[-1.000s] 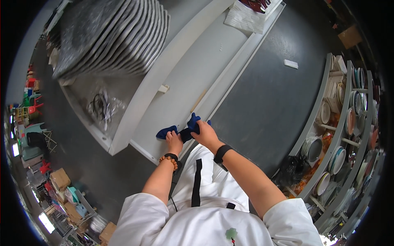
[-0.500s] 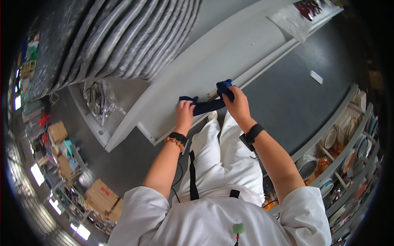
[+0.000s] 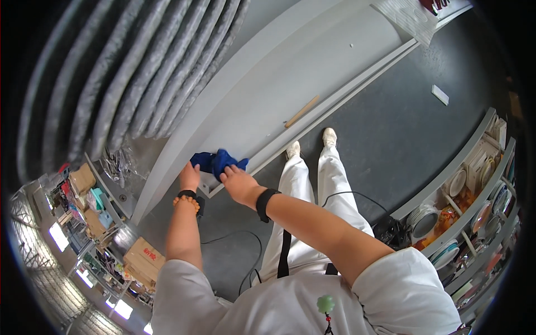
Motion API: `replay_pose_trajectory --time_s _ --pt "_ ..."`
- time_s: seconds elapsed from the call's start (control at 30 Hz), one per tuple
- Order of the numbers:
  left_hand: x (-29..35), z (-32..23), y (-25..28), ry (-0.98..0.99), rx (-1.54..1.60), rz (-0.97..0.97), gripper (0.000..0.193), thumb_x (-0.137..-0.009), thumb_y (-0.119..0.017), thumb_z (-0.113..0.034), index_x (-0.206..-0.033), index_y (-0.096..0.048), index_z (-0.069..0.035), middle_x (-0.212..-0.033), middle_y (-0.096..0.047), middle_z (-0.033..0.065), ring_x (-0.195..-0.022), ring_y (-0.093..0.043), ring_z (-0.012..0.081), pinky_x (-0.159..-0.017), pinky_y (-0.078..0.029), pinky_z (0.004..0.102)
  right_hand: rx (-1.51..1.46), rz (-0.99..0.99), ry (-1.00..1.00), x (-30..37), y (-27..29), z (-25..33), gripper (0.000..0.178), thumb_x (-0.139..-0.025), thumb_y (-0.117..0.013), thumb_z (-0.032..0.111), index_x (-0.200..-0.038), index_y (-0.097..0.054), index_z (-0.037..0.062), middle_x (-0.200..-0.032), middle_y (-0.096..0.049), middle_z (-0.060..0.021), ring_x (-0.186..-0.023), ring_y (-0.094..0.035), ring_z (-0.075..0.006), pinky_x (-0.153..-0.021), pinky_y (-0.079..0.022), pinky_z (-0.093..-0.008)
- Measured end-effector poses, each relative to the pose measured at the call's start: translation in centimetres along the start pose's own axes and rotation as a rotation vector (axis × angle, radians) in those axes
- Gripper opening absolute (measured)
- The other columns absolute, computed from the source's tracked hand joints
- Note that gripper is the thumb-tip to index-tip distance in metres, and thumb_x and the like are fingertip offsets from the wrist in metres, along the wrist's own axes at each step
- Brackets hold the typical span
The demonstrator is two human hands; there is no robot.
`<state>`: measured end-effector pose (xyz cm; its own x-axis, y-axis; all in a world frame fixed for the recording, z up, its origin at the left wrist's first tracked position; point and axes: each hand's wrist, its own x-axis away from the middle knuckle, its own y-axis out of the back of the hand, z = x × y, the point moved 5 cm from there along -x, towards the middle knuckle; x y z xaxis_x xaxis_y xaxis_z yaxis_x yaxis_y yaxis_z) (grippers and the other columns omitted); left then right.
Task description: The person wipes a white display shelf with a blue cloth, moves a paper sheet, and then gathers and stacks several red and black spoons together on the shelf.
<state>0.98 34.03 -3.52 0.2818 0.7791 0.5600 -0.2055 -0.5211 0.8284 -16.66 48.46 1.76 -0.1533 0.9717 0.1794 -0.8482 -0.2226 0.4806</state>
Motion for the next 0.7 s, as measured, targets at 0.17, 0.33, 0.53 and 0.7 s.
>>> replay_pose_trajectory --time_s 0.17,0.33,0.53,0.7 --pt "-1.0 -0.1 -2.6 0.145 0.26 -0.155 0.064 -0.088 -0.05 -0.012 -0.144 -0.025 0.004 -0.152 -0.02 0.0257 -0.141 -0.02 0.0384 -0.116 -0.017 0.0436 0.289 0.071 -0.072 1.1 0.3 -2.4 0.048 -0.08 -0.059 0.009 -0.126 -0.051 0.0038 -0.132 -0.047 -0.0175 -0.125 -0.044 -0.0335 -0.104 -0.035 -0.0418" --pt "-2.5 1.1 -2.7 0.238 0.574 -0.116 0.063 -0.095 -0.045 -0.014 -0.15 -0.014 -0.004 -0.158 -0.006 0.0143 -0.144 -0.011 0.0313 -0.116 -0.016 0.0381 0.445 -0.006 0.171 0.3 0.2 -2.7 0.049 -0.091 -0.053 0.028 -0.138 -0.046 0.0194 -0.15 -0.033 -0.0075 -0.14 -0.027 -0.0266 -0.113 -0.02 -0.0474" --pt "-3.7 3.6 -4.6 0.197 0.63 -0.178 0.07 -0.088 -0.05 0.003 -0.149 -0.015 -0.001 -0.156 -0.009 0.0187 -0.144 -0.013 0.0336 -0.116 -0.014 0.0369 0.414 0.329 -0.025 -1.9 -2.2 -4.4 0.048 -0.097 -0.039 0.046 -0.136 -0.05 0.0205 -0.151 -0.034 -0.0016 -0.14 -0.027 -0.0208 -0.115 -0.016 -0.0451" --pt "-4.4 -6.6 -2.3 -0.291 0.374 -0.155 0.069 -0.088 -0.046 0.005 -0.149 -0.014 -0.001 -0.157 -0.007 0.0179 -0.145 -0.007 0.0345 -0.117 -0.012 0.0395 0.511 0.182 -0.093 0.1 -1.7 -7.0 0.044 -0.097 -0.039 0.045 -0.129 -0.058 0.0208 -0.146 -0.041 -0.0017 -0.135 -0.034 -0.0218 -0.115 -0.011 -0.0518"
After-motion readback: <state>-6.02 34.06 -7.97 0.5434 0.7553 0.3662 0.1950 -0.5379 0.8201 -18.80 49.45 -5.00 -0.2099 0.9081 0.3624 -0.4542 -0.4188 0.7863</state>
